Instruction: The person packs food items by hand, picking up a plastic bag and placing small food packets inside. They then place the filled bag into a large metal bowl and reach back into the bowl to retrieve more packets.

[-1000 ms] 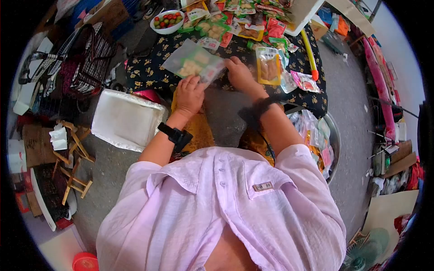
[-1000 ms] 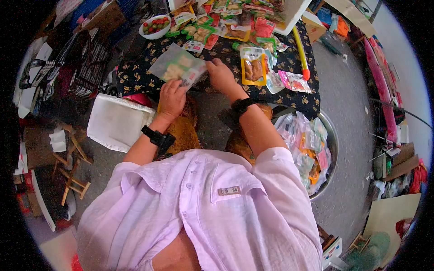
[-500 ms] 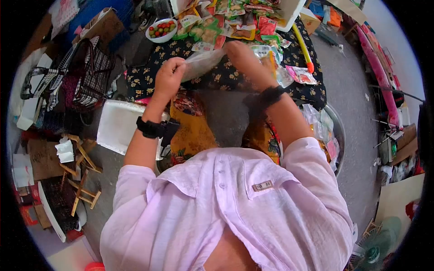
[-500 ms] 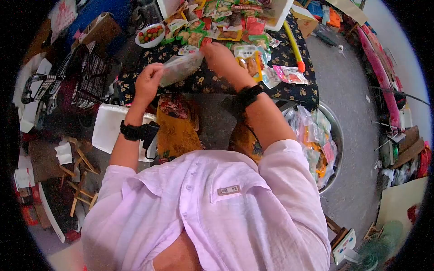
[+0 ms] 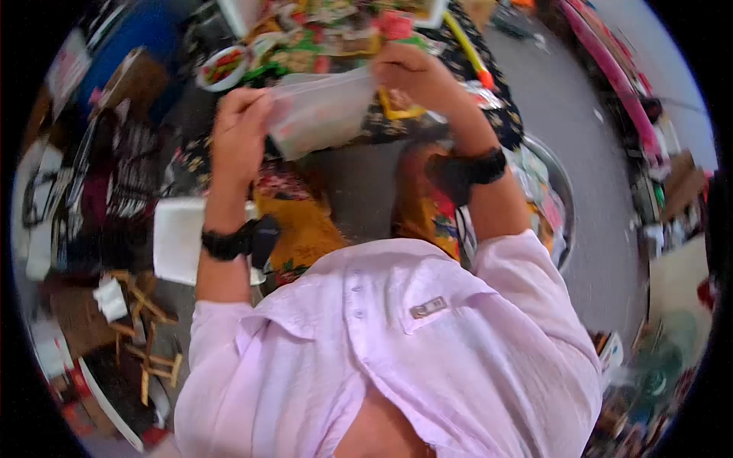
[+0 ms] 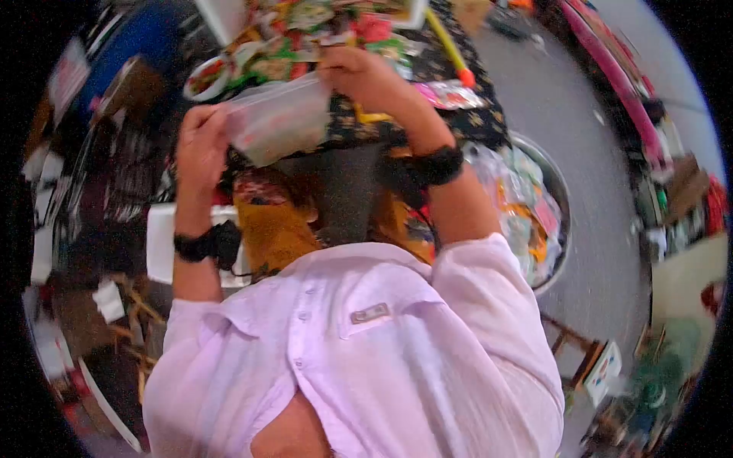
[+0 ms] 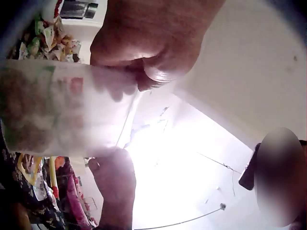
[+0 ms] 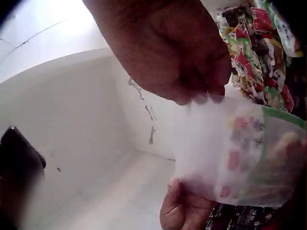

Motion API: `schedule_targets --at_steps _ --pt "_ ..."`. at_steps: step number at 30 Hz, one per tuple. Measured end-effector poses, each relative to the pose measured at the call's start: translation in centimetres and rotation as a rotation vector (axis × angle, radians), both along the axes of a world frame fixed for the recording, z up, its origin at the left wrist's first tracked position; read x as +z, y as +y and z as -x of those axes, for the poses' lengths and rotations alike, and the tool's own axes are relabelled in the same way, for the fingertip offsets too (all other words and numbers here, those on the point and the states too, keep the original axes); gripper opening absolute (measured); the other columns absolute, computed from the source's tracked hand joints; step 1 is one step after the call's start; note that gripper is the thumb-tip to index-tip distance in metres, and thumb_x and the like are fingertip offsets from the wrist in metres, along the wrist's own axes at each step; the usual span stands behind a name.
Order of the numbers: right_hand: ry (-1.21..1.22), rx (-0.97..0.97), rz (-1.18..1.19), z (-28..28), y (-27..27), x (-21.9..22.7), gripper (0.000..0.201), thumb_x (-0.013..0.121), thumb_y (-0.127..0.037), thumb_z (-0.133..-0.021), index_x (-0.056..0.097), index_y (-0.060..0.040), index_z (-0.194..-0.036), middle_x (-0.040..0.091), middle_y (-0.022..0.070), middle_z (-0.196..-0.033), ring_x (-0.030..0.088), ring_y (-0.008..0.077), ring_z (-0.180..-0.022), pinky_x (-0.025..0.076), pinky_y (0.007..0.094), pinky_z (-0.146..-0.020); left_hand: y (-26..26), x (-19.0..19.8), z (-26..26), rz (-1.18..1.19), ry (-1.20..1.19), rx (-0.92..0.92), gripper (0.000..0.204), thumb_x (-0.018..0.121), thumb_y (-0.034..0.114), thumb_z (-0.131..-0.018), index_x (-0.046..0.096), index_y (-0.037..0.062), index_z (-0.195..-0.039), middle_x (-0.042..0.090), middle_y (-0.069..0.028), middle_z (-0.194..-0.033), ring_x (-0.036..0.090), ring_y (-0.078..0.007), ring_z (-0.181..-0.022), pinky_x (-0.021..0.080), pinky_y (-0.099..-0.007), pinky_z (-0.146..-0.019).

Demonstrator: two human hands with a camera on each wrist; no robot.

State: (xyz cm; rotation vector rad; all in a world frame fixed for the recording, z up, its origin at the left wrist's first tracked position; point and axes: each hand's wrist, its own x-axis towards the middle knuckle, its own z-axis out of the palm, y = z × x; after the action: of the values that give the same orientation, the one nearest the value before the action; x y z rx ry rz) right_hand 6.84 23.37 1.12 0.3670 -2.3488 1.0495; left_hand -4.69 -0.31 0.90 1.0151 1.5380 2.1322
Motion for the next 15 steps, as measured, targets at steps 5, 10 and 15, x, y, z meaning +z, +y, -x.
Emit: schedule_targets --at_steps 5,10,15 --pt "-0.208 -0.090 -0.168 -4.2 -3.3 1.3 0.024 0.055 -0.018 -0.072 0.052 -0.0023 -0.090 0.056 0.0119 -0.082 0.054 0.0234 -0.074 0.042 0.0300 -0.064 0.2 0.8 -3.5 0.179 0.266 0.054 0.008 0.049 0.007 -0.079 0.051 -0.0002 -0.080 0.052 -0.0042 -0.079 0.048 -0.0088 -0.071 0.039 -0.0217 -0.067" --pt "-0.224 -0.082 -0.256 -6.2 -6.5 0.0 0.016 0.051 -0.018 -0.069 0.050 -0.0022 -0.074 0.053 0.0156 -0.069 0.052 0.0331 -0.067 0.041 0.0404 -0.057 0.1 -1.2 -5.0 0.172 0.067 -0.163 0.007 0.049 0.006 -0.079 0.048 -0.0001 -0.080 0.052 -0.0077 -0.085 0.045 -0.0082 -0.072 0.037 -0.0211 -0.068" --pt "-0.284 -0.111 -0.193 -9.0 -5.7 -0.7 0.011 0.049 -0.014 -0.070 0.050 -0.0036 -0.070 0.053 0.0138 -0.068 0.051 0.0312 -0.066 0.040 0.0387 -0.056 -0.1 -3.3 -5.1 0.203 -0.045 -0.364 0.009 0.045 0.006 -0.080 0.047 -0.0009 -0.084 0.051 -0.0102 -0.090 0.048 -0.0128 -0.077 0.039 -0.0256 -0.072"
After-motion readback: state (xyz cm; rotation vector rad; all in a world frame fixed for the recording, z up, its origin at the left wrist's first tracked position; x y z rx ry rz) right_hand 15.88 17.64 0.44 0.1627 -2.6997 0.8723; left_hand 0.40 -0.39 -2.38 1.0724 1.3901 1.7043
